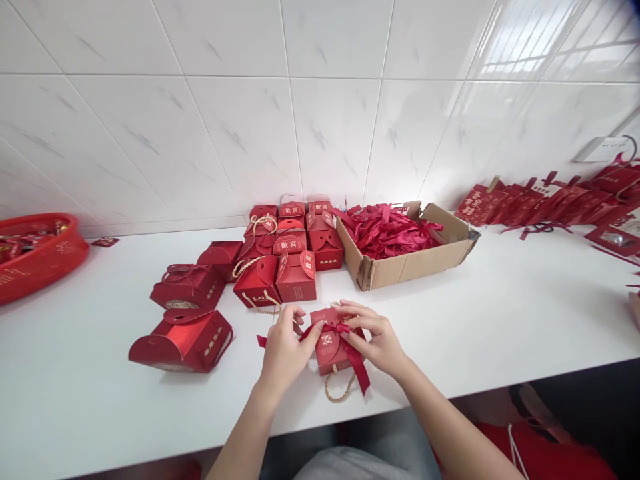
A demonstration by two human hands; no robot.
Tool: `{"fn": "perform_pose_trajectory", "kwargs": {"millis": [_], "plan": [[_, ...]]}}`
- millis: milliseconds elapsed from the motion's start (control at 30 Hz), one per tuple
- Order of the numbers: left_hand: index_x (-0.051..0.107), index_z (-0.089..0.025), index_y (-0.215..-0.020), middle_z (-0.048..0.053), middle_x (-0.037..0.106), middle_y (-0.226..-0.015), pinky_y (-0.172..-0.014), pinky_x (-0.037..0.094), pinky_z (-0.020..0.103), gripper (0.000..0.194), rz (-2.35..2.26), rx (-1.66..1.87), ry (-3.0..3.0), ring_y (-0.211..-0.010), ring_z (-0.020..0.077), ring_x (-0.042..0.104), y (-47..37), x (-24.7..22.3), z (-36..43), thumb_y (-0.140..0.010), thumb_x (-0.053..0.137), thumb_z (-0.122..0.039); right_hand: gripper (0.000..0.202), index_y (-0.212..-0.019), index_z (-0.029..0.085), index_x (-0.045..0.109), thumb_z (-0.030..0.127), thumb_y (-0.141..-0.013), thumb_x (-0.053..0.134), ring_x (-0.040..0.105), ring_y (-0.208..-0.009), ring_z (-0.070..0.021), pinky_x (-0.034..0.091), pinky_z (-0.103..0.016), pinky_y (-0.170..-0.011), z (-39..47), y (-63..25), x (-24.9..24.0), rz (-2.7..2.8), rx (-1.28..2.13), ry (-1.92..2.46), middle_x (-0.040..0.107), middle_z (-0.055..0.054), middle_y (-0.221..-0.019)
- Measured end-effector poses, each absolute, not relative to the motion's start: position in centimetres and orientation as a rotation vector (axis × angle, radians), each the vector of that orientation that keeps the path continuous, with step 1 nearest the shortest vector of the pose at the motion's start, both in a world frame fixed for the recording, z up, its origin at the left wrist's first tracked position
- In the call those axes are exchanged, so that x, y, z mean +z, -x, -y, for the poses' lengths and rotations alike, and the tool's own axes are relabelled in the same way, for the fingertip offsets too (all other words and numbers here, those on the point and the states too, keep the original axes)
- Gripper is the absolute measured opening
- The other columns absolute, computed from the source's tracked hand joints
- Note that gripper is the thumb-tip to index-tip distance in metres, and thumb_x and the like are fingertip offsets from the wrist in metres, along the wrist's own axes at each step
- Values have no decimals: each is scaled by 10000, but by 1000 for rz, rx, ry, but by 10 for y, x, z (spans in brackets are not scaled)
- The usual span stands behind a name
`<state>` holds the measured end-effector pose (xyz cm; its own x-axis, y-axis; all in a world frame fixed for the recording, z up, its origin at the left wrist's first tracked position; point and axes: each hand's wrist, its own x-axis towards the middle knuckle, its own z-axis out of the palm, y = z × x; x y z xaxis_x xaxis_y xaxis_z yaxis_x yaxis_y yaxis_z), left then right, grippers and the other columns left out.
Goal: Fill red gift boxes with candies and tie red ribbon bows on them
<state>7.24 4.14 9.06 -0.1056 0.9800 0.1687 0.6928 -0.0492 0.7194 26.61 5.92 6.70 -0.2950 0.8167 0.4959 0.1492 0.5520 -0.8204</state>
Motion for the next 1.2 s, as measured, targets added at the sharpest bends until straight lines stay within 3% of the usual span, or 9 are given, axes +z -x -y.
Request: {"fn": "perform_pose_trajectory", "kwargs": {"millis": [133, 233, 500, 667, 800, 900, 1033, 1100, 1200], "plan": [[421, -215, -680, -37, 501, -585, -561, 351, 265, 359, -1891, 663, -1737, -547, 147, 477, -75, 93, -41, -824, 467, -540, 99, -834, 231, 679, 167, -835, 604, 552, -1194, -260, 417, -468, -978, -63, -272, 72, 1872, 863, 755, 711, -73, -1078], [335, -199, -565, -36, 430, -520, -541, 308, 256, 449, -1851, 624, -1754, -526, 136, 419, -75, 94, -43, -849, 417, -537, 90, -835, 237, 674, 184, -845, 602, 553, -1195, -264, 380, -479, -995, -66, -278, 72, 1933, 891, 750, 722, -56, -1053], [354, -201, -632, -51, 403, -558, -568, 327, 234, 358, -1706, 836, -1771, -545, 117, 403, -78, 88, -47, -887, 403, -447, 98, -876, 238, 669, 219, -872, 572, 552, -1195, -242, 388, -455, -995, -66, -287, 68, 1975, 953, 746, 727, -58, -1030], [383, -197, -634, -52, 408, -572, -566, 344, 220, 341, -1661, 959, -1725, -553, 108, 408, -81, 80, -48, -883, 431, -425, 89, -837, 237, 642, 209, -872, 565, 530, -1210, -240, 330, -473, -1011, -65, -287, 75, 2024, 926, 747, 719, -47, -1049], [410, -195, -647, -50, 444, -586, -581, 357, 224, 322, -1690, 989, -1732, -560, 107, 432, -83, 78, -48, -879, 444, -416, 173, -978, 266, 682, 227, -883, 543, 478, -1254, -240, 259, -496, -1059, -64, -282, 77, 2005, 1019, 822, 688, -53, -1119], [419, -195, -657, -48, 464, -589, -580, 354, 236, 307, -1769, 951, -1756, -553, 109, 428, -82, 84, -47, -863, 472, -416, 177, -907, 241, 710, 295, -879, 543, 555, -1163, -239, 348, -444, -1026, -62, -272, 77, 1783, 1136, 923, 701, -65, -1054], [400, -190, -631, -49, 425, -589, -560, 355, 228, 314, -1622, 943, -1747, -555, 100, 414, -78, 110, -45, -834, 519, -397, 190, -856, 195, 705, 328, -828, 572, 674, -804, -210, 522, -362, -780, -60, -256, 80, 1493, 1302, 1048, 720, -57, -815], [423, -184, -626, -52, 419, -569, -527, 357, 220, 312, -1435, 879, -1675, -523, 90, 419, -77, 128, -45, -829, 531, -395, 185, -882, 187, 717, 288, -785, 596, 672, -797, -212, 528, -356, -757, -60, -249, 82, 1456, 1254, 1130, 720, -73, -850], [485, -172, -643, -47, 464, -520, -485, 362, 216, 304, -1203, 733, -1548, -472, 86, 445, -79, 149, -50, -822, 551, -409, 174, -850, 211, 741, 210, -751, 599, 643, -936, -231, 482, -384, -861, -58, -244, 85, 1581, 1018, 1205, 716, -85, -938]]}}
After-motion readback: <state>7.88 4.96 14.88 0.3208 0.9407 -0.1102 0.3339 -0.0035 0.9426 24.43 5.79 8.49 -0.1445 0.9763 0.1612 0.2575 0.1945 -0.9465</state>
